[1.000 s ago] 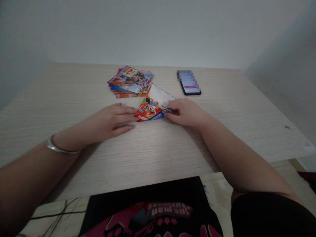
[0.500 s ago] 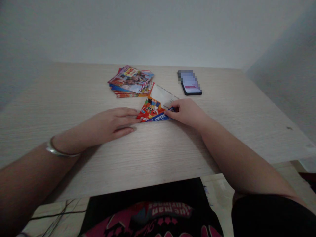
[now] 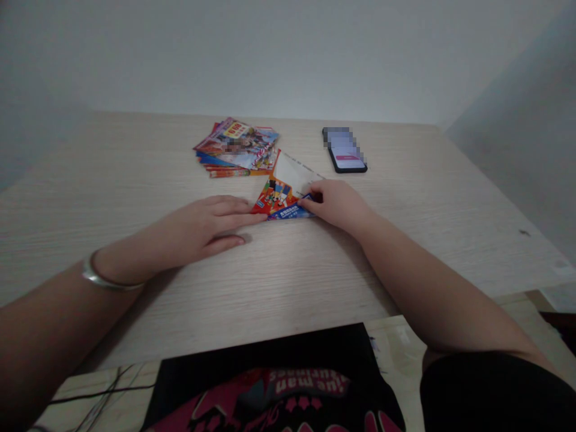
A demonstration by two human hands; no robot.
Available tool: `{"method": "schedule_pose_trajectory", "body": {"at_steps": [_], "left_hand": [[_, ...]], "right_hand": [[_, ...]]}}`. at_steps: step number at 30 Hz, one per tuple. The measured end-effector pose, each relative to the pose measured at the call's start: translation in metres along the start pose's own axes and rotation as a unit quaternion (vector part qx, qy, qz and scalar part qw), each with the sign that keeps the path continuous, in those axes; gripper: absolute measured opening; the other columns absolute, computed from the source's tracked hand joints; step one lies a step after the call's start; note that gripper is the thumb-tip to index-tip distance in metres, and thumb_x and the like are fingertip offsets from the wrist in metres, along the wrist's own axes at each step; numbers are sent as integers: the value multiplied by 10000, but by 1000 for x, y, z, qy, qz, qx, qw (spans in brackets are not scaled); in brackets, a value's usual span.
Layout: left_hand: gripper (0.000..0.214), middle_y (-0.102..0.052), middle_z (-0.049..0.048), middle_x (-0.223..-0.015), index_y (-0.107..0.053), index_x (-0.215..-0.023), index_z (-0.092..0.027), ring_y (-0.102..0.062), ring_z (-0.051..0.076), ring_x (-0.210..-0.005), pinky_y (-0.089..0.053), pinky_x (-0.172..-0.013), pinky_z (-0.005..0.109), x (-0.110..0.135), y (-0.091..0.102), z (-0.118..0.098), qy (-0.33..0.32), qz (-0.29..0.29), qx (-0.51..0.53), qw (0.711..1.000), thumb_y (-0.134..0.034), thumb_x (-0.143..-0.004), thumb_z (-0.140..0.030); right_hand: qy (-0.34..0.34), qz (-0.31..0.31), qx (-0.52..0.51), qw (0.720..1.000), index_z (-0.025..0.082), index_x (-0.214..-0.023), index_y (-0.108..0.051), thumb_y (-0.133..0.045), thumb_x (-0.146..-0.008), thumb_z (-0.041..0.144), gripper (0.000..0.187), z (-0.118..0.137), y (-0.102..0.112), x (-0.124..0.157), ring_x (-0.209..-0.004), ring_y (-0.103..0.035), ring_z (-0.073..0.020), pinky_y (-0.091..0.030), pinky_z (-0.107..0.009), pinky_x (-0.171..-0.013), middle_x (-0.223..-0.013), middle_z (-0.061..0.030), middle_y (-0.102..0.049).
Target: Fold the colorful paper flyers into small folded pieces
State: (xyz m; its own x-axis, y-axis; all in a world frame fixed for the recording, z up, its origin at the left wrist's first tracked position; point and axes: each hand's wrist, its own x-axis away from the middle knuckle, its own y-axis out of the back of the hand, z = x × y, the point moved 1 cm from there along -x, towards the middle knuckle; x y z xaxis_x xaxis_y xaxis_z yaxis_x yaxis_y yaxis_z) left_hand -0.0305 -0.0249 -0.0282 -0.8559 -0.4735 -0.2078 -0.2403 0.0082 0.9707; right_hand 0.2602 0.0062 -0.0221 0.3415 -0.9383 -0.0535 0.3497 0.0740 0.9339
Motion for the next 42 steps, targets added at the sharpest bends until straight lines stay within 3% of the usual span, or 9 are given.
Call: {"method": "schedule_pose_trajectory", "body": {"at_steps": [10,20,24,29,32,36,42], "left_hand": [[598,-672,134,-1402,-595,-1475,-176,-616,269,-1282,-448,-1148,400,1,-7,1,20,3,-38,999,-297,-1105,-538],[569,-661,158,-1381,-612,-1448,-142,-596,288,-1265,-447,-1131,436,0,-10,-2,24,1,-40,999,-353,-1100,-509],[554,-663,147,-1363,-609,-1448,-146,-598,290,-1240,-462,-1114,429,-1,-11,-2,16,2,-52,998,-346,-1102,-491],[537,-663,142,-1365,-613,-1448,-162,-595,285,-1243,-459,-1121,436,-2,-10,-2,10,-1,-48,999,-361,-1101,-486],[537,-657,150,-1380,-598,-1465,-162,-588,284,-1274,-448,-1136,439,-2,-8,-2,16,8,-33,999,-373,-1100,-486],[538,-643,147,-1409,-571,-1489,-171,-578,273,-1310,-437,-1150,424,-1,-4,-2,23,13,-17,1000,-387,-1098,-492],[526,-635,157,-1392,-573,-1490,-174,-580,285,-1279,-439,-1147,450,-1,-5,-3,6,19,-17,1000,-395,-1097,-474]], "right_hand": [[-10,-12,91,996,202,-835,-697,-656,-930,386,211,4,-5,-1,-695,-552,-183,-309,-321,-592,-837,-77,-714],[23,-42,91,995,193,-958,-725,-578,-977,374,235,9,-6,2,-812,-633,-235,-385,-345,-677,-951,-98,-762],[97,-98,110,984,187,-993,-737,-597,-972,432,283,17,-6,5,-972,-644,-281,-439,-399,-853,-1036,-112,-767],[188,-104,153,965,195,-966,-751,-549,-1002,404,293,24,-12,1,-1030,-637,-288,-403,-439,-977,-1002,-96,-765],[190,-77,145,968,198,-934,-749,-541,-1007,379,285,23,-13,-3,-968,-659,-257,-425,-399,-908,-953,-82,-768],[139,-52,127,981,215,-916,-764,-570,-1003,402,283,16,-8,-1,-872,-675,-226,-403,-346,-721,-931,-70,-783],[140,-22,126,982,236,-1013,-792,-614,-993,375,226,16,-3,6,-937,-702,-233,-429,-333,-731,-978,-62,-792]]}}
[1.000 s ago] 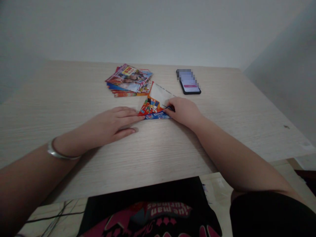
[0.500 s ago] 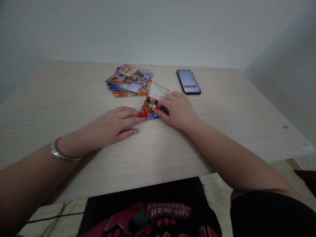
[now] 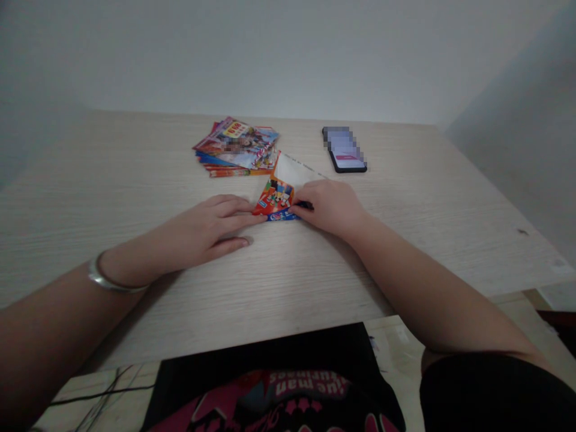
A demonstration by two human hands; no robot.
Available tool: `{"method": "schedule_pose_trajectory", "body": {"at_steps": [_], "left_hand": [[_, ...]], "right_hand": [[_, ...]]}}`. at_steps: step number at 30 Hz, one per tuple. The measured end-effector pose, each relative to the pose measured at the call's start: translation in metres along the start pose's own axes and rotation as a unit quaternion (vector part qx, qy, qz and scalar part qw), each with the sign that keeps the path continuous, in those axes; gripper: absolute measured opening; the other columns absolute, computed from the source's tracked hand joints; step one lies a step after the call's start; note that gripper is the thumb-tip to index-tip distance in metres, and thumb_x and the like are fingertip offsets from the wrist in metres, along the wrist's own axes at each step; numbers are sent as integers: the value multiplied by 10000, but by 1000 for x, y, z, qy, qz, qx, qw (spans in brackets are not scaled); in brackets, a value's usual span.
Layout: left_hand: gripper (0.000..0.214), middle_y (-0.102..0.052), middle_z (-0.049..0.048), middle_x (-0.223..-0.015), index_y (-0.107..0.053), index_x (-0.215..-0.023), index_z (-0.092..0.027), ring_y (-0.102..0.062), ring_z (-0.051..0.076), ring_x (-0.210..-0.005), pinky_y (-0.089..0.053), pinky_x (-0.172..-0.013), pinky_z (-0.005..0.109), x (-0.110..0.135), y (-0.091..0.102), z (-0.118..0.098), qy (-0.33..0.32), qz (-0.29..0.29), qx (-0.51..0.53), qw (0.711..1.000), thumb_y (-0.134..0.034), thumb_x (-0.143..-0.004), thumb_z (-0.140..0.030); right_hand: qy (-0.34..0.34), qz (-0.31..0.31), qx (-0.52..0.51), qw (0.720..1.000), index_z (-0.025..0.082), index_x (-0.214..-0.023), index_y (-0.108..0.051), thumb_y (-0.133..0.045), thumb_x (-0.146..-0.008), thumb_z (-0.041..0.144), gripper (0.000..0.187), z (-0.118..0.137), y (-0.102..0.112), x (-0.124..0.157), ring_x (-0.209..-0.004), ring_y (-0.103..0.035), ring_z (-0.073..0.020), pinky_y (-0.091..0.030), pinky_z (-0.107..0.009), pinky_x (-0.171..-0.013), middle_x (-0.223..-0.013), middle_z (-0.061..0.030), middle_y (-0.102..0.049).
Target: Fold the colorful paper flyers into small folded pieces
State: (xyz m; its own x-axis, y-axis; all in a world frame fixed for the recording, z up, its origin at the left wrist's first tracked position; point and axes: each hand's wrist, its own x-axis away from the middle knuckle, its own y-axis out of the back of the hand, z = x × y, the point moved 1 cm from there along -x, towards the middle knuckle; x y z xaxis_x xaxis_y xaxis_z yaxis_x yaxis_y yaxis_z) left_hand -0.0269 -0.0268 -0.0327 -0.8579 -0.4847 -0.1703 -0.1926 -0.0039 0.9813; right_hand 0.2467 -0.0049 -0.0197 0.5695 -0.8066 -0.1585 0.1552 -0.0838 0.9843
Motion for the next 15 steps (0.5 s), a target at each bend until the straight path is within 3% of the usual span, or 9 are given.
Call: {"method": "schedule_pose_trajectory", "body": {"at_steps": [5,15], "left_hand": [[509,-608,174,-1383,-583,-1486,-177,-566,312,-1270,-454,-1130,473,1,-2,0,14,4,1,1000,-410,-1092,-449],[503,-577,191,-1431,-568,-1481,-159,-555,320,-1306,-454,-1139,478,4,-6,-1,29,7,-10,1000,-429,-1085,-436]], "right_hand": [[-10,1,-23,1000,221,-1002,-789,-615,-989,347,215,2,-6,-6,-982,-704,-254,-467,-364,-821,-1017,-70,-800],[-46,6,-99,994,210,-903,-739,-674,-929,309,121,-7,-20,-16,-945,-671,-233,-468,-348,-814,-1006,-77,-765]]}}
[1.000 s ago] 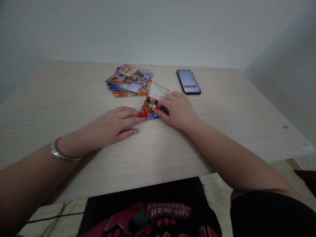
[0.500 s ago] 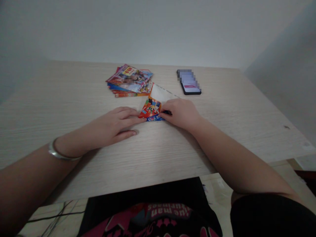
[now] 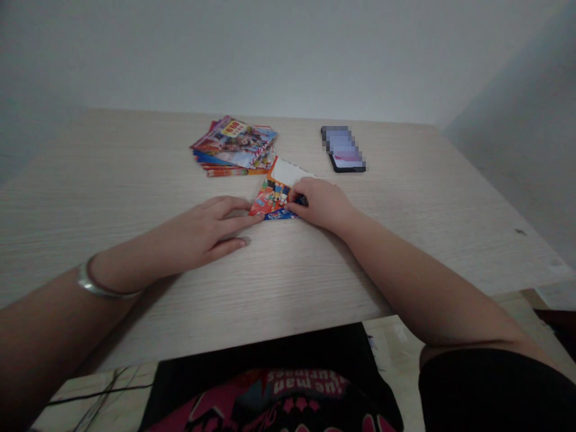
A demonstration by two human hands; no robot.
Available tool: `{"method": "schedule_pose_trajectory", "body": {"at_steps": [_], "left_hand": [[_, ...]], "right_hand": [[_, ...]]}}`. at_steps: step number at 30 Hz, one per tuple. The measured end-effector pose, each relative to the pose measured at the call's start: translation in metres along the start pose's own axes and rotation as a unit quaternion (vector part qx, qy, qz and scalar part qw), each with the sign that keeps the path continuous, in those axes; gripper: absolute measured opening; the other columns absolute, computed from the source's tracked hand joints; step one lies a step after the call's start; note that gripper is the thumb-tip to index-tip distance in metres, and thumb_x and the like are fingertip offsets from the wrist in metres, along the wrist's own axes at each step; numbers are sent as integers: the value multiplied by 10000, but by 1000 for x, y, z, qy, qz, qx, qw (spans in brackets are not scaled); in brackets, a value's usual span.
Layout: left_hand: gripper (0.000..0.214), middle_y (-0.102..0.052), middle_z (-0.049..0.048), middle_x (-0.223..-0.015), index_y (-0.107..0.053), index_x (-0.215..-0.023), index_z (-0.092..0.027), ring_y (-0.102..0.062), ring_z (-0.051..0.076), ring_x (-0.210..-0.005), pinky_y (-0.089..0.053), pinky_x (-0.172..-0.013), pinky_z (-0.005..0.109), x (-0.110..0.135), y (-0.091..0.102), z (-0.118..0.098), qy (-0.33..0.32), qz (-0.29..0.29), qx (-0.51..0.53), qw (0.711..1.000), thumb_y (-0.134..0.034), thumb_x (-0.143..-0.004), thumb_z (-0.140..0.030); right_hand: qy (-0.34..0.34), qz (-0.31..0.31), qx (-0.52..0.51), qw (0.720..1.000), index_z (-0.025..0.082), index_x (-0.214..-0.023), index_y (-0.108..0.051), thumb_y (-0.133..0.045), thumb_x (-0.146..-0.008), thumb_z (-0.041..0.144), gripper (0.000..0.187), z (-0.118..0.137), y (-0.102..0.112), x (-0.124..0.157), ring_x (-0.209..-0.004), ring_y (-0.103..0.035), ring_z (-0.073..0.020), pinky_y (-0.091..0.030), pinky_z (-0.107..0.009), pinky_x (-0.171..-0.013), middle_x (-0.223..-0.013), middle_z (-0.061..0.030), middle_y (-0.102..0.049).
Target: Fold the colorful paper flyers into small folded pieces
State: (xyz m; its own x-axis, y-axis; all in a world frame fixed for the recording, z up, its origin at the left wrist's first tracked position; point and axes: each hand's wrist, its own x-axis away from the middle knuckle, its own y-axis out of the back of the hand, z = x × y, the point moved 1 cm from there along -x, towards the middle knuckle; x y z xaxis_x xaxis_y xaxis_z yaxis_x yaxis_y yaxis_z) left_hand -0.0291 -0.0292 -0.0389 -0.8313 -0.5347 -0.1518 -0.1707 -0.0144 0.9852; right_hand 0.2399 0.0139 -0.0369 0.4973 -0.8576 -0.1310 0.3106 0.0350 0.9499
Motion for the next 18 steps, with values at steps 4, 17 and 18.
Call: {"method": "schedule_pose_trajectory", "body": {"at_steps": [4,17,18], "left_hand": [[486,-587,192,-1422,-579,-1462,-161,-565,329,-1290,-470,-1119,494,0,1,-3,12,-2,-7,1000,-427,-1081,-423],[485,-596,183,-1439,-587,-1458,-169,-573,330,-1311,-461,-1144,487,-2,10,-11,44,41,-25,998,-447,-1074,-429],[491,-597,186,-1448,-594,-1455,-162,-573,332,-1321,-456,-1151,486,-2,10,-10,43,44,-25,998,-448,-1075,-438]], "right_hand": [[-8,4,-3,1000,213,-903,-742,-678,-926,313,121,0,-1,-2,-919,-663,-226,-461,-343,-799,-979,-70,-761],[-9,-1,-10,1000,213,-902,-746,-695,-906,269,76,0,0,-1,-879,-650,-214,-449,-332,-772,-948,-59,-760],[-10,4,-8,1000,214,-903,-748,-697,-904,265,73,0,1,-1,-870,-649,-211,-448,-328,-765,-944,-57,-760]]}}
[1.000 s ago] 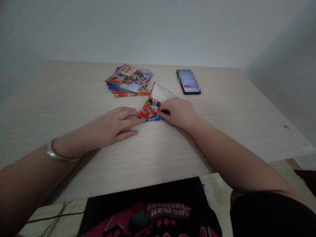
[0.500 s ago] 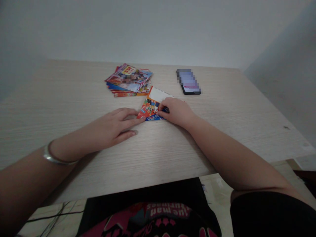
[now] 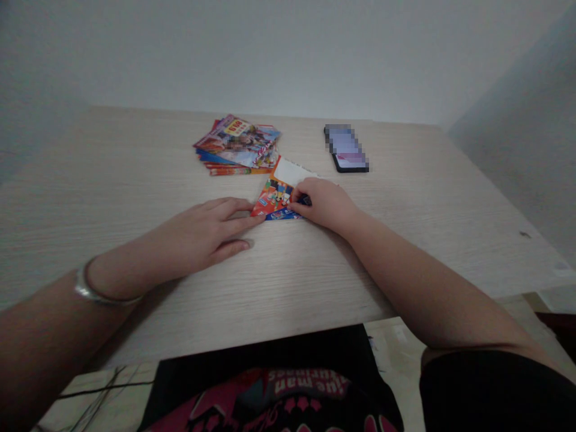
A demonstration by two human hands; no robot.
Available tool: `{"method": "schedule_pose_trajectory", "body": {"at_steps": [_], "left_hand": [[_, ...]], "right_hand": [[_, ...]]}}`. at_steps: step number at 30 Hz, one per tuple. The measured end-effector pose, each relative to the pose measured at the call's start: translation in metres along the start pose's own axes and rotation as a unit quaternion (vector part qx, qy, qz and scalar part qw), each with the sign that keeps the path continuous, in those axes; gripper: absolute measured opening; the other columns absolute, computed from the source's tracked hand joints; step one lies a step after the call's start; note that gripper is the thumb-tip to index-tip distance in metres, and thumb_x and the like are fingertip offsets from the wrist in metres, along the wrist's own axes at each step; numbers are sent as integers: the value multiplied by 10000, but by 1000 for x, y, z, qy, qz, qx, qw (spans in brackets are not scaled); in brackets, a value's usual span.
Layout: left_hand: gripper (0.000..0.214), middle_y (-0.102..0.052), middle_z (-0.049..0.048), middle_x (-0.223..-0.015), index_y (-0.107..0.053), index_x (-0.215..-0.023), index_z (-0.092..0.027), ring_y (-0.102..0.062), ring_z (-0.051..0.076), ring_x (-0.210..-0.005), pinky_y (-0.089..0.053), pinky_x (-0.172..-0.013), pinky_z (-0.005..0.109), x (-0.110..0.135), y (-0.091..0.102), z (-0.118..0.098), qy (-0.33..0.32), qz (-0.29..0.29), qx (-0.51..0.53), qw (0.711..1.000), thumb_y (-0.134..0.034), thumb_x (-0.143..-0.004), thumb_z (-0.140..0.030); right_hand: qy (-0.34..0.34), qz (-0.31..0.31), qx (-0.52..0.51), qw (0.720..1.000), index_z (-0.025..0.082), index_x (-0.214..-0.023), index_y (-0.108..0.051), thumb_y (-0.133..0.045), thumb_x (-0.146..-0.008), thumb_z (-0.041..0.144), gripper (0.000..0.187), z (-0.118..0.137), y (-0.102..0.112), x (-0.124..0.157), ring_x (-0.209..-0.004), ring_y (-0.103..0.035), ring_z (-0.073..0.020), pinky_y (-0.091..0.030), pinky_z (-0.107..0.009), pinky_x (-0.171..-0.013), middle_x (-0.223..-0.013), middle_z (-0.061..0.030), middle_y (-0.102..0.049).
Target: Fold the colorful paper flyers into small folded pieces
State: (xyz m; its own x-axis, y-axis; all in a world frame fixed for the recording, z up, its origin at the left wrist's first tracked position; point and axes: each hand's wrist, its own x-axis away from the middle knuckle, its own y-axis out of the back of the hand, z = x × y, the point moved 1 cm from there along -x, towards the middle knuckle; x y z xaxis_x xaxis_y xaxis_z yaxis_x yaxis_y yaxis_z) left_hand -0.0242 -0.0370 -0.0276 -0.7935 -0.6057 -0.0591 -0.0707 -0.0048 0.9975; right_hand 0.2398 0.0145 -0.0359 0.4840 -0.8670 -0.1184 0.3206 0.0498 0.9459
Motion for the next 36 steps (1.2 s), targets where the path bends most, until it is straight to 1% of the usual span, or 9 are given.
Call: {"method": "schedule_pose_trajectory", "body": {"at_steps": [5,8,11,14,17,20,24,27,36], "left_hand": [[535,-599,157,-1501,-563,-1492,-133,-535,318,-1394,-398,-1212,465,3,-3,3,-40,-2,-11,999,-417,-1094,-458],[587,-583,162,-1518,-537,-1516,-133,-518,328,-1406,-394,-1214,468,3,-7,1,-58,-13,-13,998,-455,-1075,-511],[622,-566,184,-1516,-534,-1517,-144,-528,343,-1384,-415,-1196,491,3,-9,-2,-50,-14,-3,999,-494,-1050,-553],[612,-561,197,-1500,-537,-1514,-156,-539,351,-1366,-431,-1182,506,3,-10,-2,-45,-13,12,999,-506,-1045,-547],[617,-524,206,-1545,-523,-1529,-160,-516,350,-1404,-419,-1196,503,5,-10,-1,-48,-17,19,999,-499,-1049,-547],[630,-481,178,-1617,-494,-1551,-143,-460,335,-1481,-366,-1245,490,6,-10,1,-62,-1,24,998,-478,-1062,-540],[647,-481,115,-1636,-435,-1592,-151,-421,311,-1528,-333,-1273,464,7,-10,3,-62,30,28,997,-492,-1064,-520],[662,-470,112,-1643,-431,-1596,-155,-416,312,-1535,-332,-1272,453,7,-8,4,-55,37,24,997,-528,-1049,-514],[625,-519,130,-1605,-501,-1538,-168,-488,298,-1477,-374,-1237,441,8,-7,1,-43,10,17,999,-466,-1058,-567]], "right_hand": [[-1,34,9,999,219,-905,-759,-692,-907,286,95,-8,7,3,-837,-648,-202,-448,-325,-757,-912,-46,-760],[41,18,55,997,213,-909,-760,-664,-924,313,139,-7,12,7,-900,-652,-227,-441,-356,-812,-953,-64,-772],[91,-28,146,985,217,-920,-762,-617,-958,374,217,3,14,11,-975,-629,-279,-393,-436,-928,-945,-87,-771],[122,-32,175,976,203,-951,-747,-553,-1002,415,292,15,10,12,-994,-614,-285,-365,-452,-973,-967,-103,-761],[107,-27,145,983,209,-933,-721,-568,-990,391,244,18,1,10,-969,-620,-272,-374,-428,-947,-958,-90,-743],[87,-24,99,991,224,-861,-691,-618,-956,379,196,14,-6,6,-953,-632,-261,-384,-403,-920,-925,-63,-734],[74,-28,68,995,229,-826,-685,-648,-933,366,178,9,-8,6,-954,-643,-261,-384,-401,-926,-901,-52,-739],[64,-26,62,996,227,-830,-693,-656,-929,369,177,10,-7,6,-956,-643,-266,-388,-402,-915,-906,-57,-743],[53,-10,68,996,223,-823,-674,-632,-946,365,192,14,-8,2,-937,-625,-260,-402,-397,-898,-899,-65,-736]]}}
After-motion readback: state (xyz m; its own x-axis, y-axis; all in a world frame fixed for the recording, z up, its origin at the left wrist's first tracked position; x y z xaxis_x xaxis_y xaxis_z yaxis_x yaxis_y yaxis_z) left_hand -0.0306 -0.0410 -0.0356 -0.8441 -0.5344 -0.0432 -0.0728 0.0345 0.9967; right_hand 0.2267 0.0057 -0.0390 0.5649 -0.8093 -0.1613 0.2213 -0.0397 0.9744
